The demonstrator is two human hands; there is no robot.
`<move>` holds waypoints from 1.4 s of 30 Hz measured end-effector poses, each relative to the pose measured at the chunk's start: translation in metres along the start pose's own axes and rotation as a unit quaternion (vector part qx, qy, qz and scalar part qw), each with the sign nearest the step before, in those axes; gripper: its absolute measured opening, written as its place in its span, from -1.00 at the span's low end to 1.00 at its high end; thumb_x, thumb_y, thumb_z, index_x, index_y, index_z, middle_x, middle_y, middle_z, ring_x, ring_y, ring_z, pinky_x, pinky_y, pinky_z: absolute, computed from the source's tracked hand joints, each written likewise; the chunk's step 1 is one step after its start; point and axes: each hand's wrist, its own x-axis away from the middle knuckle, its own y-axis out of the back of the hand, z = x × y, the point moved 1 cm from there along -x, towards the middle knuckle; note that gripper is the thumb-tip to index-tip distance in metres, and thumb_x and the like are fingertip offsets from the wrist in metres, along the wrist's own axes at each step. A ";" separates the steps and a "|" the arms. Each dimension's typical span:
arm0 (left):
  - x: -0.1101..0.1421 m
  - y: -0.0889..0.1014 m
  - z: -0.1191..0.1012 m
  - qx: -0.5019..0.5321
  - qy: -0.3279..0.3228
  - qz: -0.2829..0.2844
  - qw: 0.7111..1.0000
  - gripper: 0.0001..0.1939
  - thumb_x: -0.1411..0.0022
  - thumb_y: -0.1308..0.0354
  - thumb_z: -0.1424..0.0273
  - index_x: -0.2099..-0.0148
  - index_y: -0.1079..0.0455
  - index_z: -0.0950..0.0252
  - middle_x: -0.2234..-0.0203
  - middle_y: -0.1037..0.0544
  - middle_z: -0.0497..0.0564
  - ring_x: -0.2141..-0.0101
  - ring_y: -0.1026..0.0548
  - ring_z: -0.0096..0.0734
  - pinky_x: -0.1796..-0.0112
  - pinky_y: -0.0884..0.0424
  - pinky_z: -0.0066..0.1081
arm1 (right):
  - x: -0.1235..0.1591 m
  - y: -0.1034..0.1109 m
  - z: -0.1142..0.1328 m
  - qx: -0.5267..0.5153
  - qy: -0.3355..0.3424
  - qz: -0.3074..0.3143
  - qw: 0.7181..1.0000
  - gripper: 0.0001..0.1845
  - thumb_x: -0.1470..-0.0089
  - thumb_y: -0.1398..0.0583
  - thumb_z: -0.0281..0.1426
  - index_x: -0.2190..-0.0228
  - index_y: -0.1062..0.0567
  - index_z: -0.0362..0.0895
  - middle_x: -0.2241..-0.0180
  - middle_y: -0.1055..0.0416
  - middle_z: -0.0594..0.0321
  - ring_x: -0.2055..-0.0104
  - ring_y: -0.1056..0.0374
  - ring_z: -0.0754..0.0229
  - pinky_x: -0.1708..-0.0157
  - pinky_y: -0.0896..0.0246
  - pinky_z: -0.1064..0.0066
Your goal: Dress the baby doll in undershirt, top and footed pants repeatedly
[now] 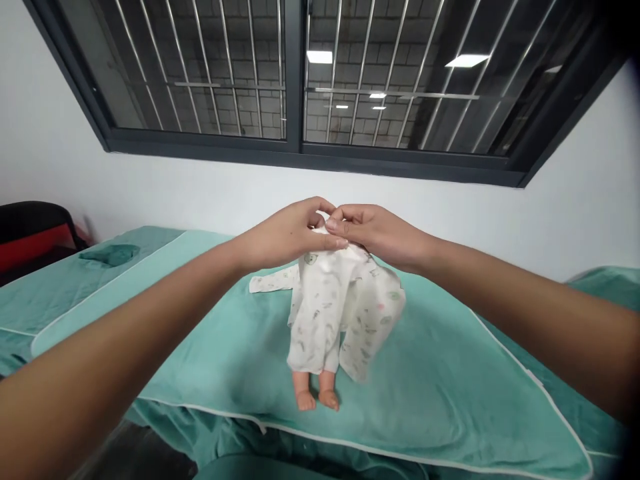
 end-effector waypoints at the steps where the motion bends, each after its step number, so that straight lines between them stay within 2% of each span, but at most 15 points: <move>1: 0.000 0.005 0.001 -0.011 0.009 0.015 1.000 -0.51 -0.04 -0.31 0.20 -0.02 -0.42 0.22 0.24 -0.56 0.03 0.26 -0.51 -0.27 0.27 -0.39 -0.33 | 0.001 0.004 0.001 0.027 -0.012 0.015 0.999 -0.63 -0.02 -0.31 -0.06 0.43 -0.45 -0.12 0.59 -0.24 0.42 0.58 -0.06 0.39 0.57 0.07 0.50; 6: 0.003 0.029 0.007 0.043 0.038 0.016 0.998 -0.74 -0.05 -0.31 0.24 0.22 -0.53 0.27 0.33 -0.57 0.04 0.35 -0.51 -0.32 0.34 -0.37 -0.38 | 0.008 0.022 0.005 0.128 -0.129 0.184 0.966 -0.64 0.15 -0.41 -0.14 0.36 -0.59 -0.13 0.42 -0.51 0.28 0.41 -0.37 0.24 0.43 -0.19 0.44; 8: 0.005 0.033 0.010 0.098 0.058 0.039 0.993 -0.76 -0.01 -0.35 0.29 0.25 -0.54 0.28 0.35 -0.58 0.06 0.37 -0.52 -0.30 0.37 -0.38 -0.38 | 0.007 0.022 0.005 0.110 -0.119 0.159 0.974 -0.62 0.12 -0.39 -0.10 0.35 -0.62 -0.13 0.38 -0.54 0.26 0.37 -0.42 0.18 0.38 -0.26 0.40; 12: 0.004 0.025 0.011 0.158 0.073 0.116 0.978 -0.75 0.10 -0.42 0.41 0.28 -0.56 0.28 0.39 -0.60 0.08 0.36 -0.56 -0.17 0.40 -0.40 -0.35 | -0.001 0.007 0.001 0.015 -0.034 0.041 0.998 -0.54 0.04 -0.33 -0.02 0.23 -0.60 -0.11 0.33 -0.56 0.23 0.32 -0.46 0.15 0.35 -0.33 0.37; 15: -0.001 0.018 0.012 0.194 0.042 0.063 0.978 -0.79 0.06 -0.42 0.41 0.31 -0.54 0.32 0.42 -0.59 0.08 0.38 -0.55 -0.18 0.39 -0.40 -0.33 | -0.008 0.000 -0.004 -0.032 0.002 -0.020 0.999 -0.49 0.05 -0.33 0.01 0.21 -0.59 -0.11 0.33 -0.56 0.21 0.34 -0.46 0.16 0.37 -0.34 0.39; 17: -0.004 0.016 0.016 0.229 0.025 0.015 0.973 -0.78 -0.02 -0.39 0.35 0.29 -0.51 0.35 0.43 -0.58 0.07 0.41 -0.53 -0.25 0.37 -0.40 -0.33 | -0.010 0.002 -0.006 -0.048 -0.011 -0.012 0.999 -0.48 0.04 -0.31 0.05 0.23 -0.59 -0.12 0.34 -0.56 0.19 0.36 -0.46 0.16 0.38 -0.34 0.39; 20: -0.005 0.013 0.026 0.299 0.011 -0.019 0.954 -0.75 -0.10 -0.34 0.26 0.27 -0.46 0.33 0.40 -0.55 0.03 0.41 -0.50 -0.36 0.37 -0.39 -0.39 | -0.009 0.010 -0.009 -0.016 -0.090 0.102 0.991 -0.52 0.09 -0.37 -0.02 0.29 -0.61 -0.16 0.34 -0.57 0.17 0.35 -0.47 0.14 0.39 -0.34 0.39; 22: -0.004 0.006 0.034 0.338 0.014 -0.015 0.941 -0.73 -0.13 -0.32 0.21 0.25 -0.44 0.31 0.40 -0.53 0.02 0.42 -0.47 -0.41 0.39 -0.38 -0.42 | -0.009 0.013 -0.012 -0.001 -0.119 0.131 0.984 -0.55 0.13 -0.42 -0.10 0.29 -0.60 -0.17 0.32 -0.58 0.15 0.33 -0.47 0.13 0.38 -0.35 0.39; 24: -0.003 -0.003 0.042 0.352 0.029 0.032 0.935 -0.69 -0.18 -0.26 0.14 0.25 -0.43 0.31 0.48 -0.50 0.01 0.50 -0.42 -0.46 0.46 -0.33 -0.44 | -0.010 0.014 -0.017 -0.041 -0.098 0.082 0.991 -0.57 0.11 -0.41 -0.11 0.28 -0.58 -0.16 0.31 -0.57 0.17 0.33 -0.47 0.15 0.35 -0.36 0.39; 26: 0.000 -0.013 0.051 0.351 0.050 0.112 0.928 -0.64 -0.22 -0.21 0.08 0.28 -0.43 0.32 0.60 -0.42 -0.03 0.60 -0.33 -0.51 0.54 -0.26 -0.46 | -0.012 0.011 -0.025 -0.105 -0.059 0.011 0.993 -0.58 0.07 -0.38 -0.07 0.31 -0.53 -0.15 0.35 -0.56 0.22 0.37 -0.45 0.21 0.35 -0.36 0.40; 29: 0.001 -0.023 0.064 0.350 0.090 0.199 0.911 -0.69 -0.14 -0.32 0.17 0.32 -0.43 0.35 0.66 -0.36 -0.07 0.65 -0.26 -0.56 0.58 -0.22 -0.47 | -0.013 0.004 -0.039 -0.166 -0.044 -0.051 0.984 -0.57 0.08 -0.38 -0.04 0.40 -0.46 -0.13 0.46 -0.49 0.31 0.47 -0.38 0.29 0.41 -0.33 0.45; 32: -0.001 -0.027 0.075 0.405 0.102 0.153 0.896 -0.72 -0.08 -0.38 0.30 0.21 -0.47 0.34 0.48 -0.51 0.03 0.50 -0.46 -0.44 0.44 -0.39 -0.43 | -0.011 0.001 -0.051 -0.202 -0.057 -0.045 0.977 -0.57 0.02 -0.33 -0.01 0.35 -0.49 -0.12 0.43 -0.50 0.28 0.43 -0.41 0.26 0.38 -0.37 0.42; 35: -0.006 -0.030 0.083 0.473 0.072 0.054 0.876 -0.69 -0.13 -0.32 0.33 0.08 -0.46 0.30 0.27 -0.59 0.10 0.26 -0.57 -0.27 0.23 -0.48 -0.35 | -0.006 -0.001 -0.059 -0.198 -0.115 0.049 0.972 -0.50 0.01 -0.32 0.00 0.20 -0.55 -0.14 0.31 -0.56 0.15 0.28 -0.49 0.14 0.23 -0.43 0.31; 38: -0.007 -0.035 0.090 0.491 0.079 0.038 0.867 -0.68 -0.17 -0.28 0.29 0.06 -0.47 0.32 0.25 -0.61 0.13 0.23 -0.58 -0.18 0.21 -0.49 -0.30 | -0.002 -0.003 -0.065 -0.157 -0.175 0.120 0.965 -0.49 0.10 -0.42 -0.16 0.14 -0.56 -0.17 0.26 -0.58 0.11 0.21 -0.51 0.07 0.17 -0.43 0.28; 42: -0.001 -0.039 0.098 0.488 0.091 0.102 0.862 -0.61 -0.20 -0.26 0.21 0.00 -0.47 0.33 0.25 -0.62 0.17 0.22 -0.60 -0.14 0.16 -0.49 -0.24 | -0.005 -0.006 -0.070 -0.213 -0.114 -0.001 0.970 -0.52 -0.03 -0.33 -0.09 0.13 -0.56 -0.17 0.26 -0.58 0.09 0.19 -0.50 0.05 0.15 -0.42 0.25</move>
